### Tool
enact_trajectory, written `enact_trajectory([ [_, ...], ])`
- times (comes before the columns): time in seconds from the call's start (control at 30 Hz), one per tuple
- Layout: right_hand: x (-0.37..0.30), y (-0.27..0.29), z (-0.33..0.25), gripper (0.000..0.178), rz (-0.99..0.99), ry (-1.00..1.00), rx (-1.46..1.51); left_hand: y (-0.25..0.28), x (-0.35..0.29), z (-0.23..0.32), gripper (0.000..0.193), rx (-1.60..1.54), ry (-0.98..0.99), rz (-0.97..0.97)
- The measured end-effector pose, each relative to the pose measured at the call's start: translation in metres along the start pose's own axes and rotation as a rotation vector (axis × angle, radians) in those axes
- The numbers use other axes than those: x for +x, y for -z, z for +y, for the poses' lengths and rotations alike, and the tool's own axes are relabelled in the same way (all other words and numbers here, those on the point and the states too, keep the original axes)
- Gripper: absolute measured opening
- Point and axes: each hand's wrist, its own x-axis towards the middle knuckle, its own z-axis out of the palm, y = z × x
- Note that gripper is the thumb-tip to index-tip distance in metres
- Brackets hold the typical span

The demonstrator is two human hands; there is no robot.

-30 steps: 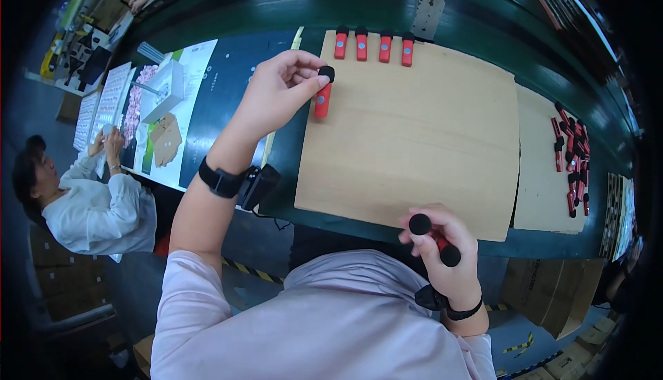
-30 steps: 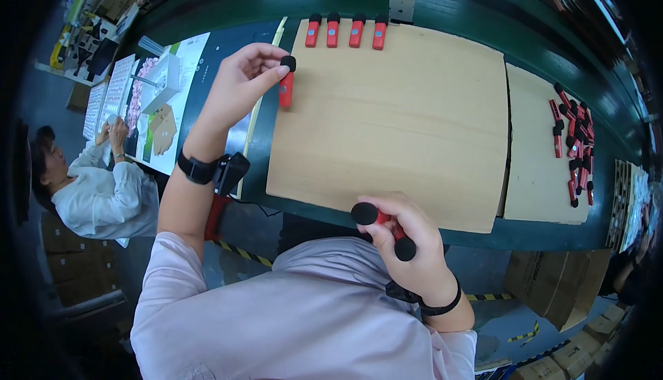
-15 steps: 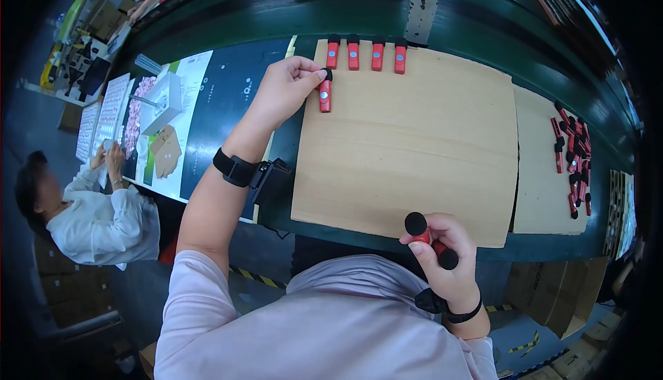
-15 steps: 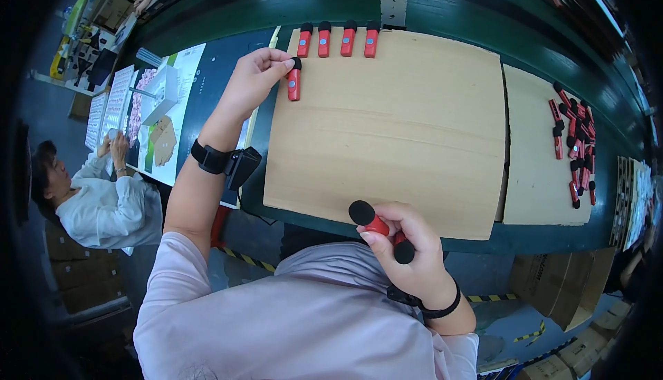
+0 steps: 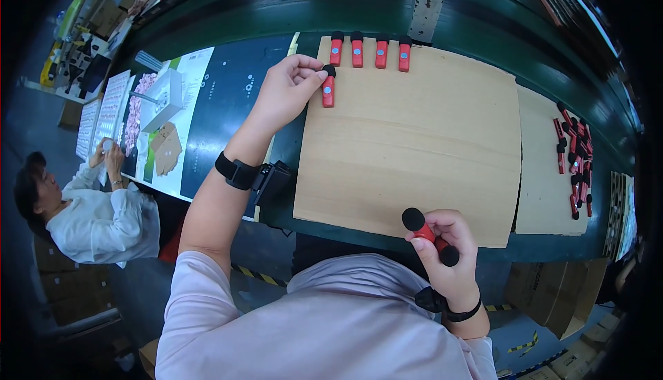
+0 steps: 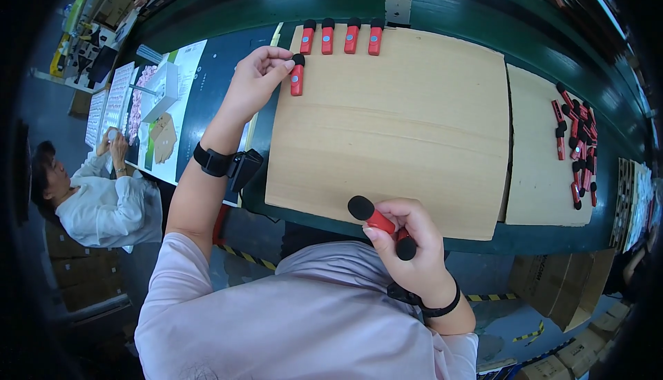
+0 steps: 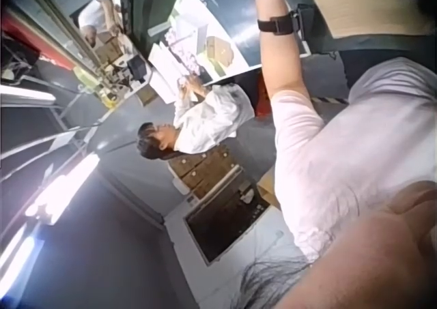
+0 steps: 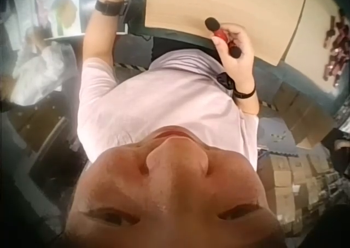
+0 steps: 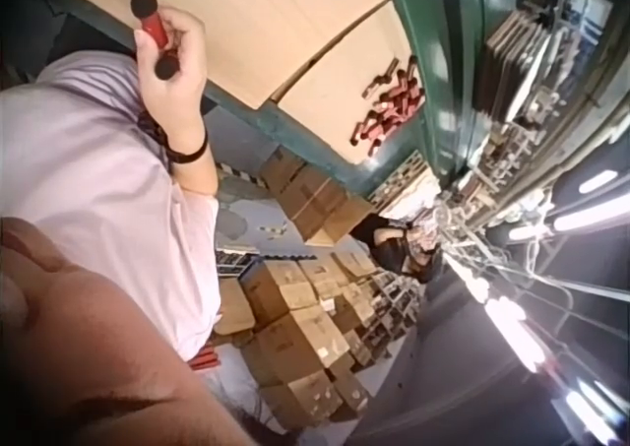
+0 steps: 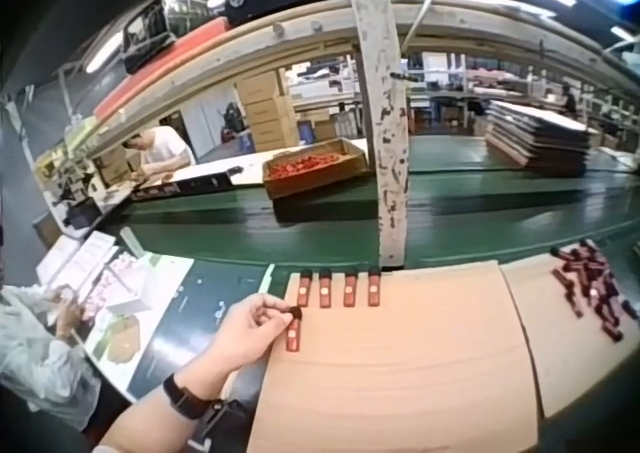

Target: The person picks up red microphones from a pile, presses their buttons to test them, and arranges them into rows on a cardboard sheet. Once the sheet is full, they move it aside and pull a new cardboard sheet forward to continue the process.

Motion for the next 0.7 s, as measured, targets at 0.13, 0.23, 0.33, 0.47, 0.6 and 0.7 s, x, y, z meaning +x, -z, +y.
enact_trajectory([
  [0.13,0.0,-0.001,0.001,0.023,-0.003,0.017,-0.027,-0.002,0.0,-0.001,0.029,0.049,-0.036,-0.037],
  [0.23,0.0,-0.002,0.0,0.023,-0.006,0.015,-0.038,-0.002,0.002,-0.002,0.031,0.078,-0.059,-0.053],
  [0.33,0.0,-0.003,0.0,0.023,-0.002,0.017,-0.048,-0.001,0.002,-0.001,0.032,0.093,-0.063,-0.034],
  [0.47,0.0,-0.004,0.0,0.023,0.006,0.029,-0.041,0.001,0.001,-0.004,0.031,0.082,-0.068,-0.019],
  [0.6,-0.001,-0.004,0.004,0.024,0.004,0.039,-0.067,0.002,-0.005,-0.001,0.029,0.085,-0.1,0.02],
  [0.7,0.006,-0.006,0.002,0.025,-0.007,0.071,-0.072,-0.001,-0.03,0.025,0.029,0.104,-0.245,-0.013],
])
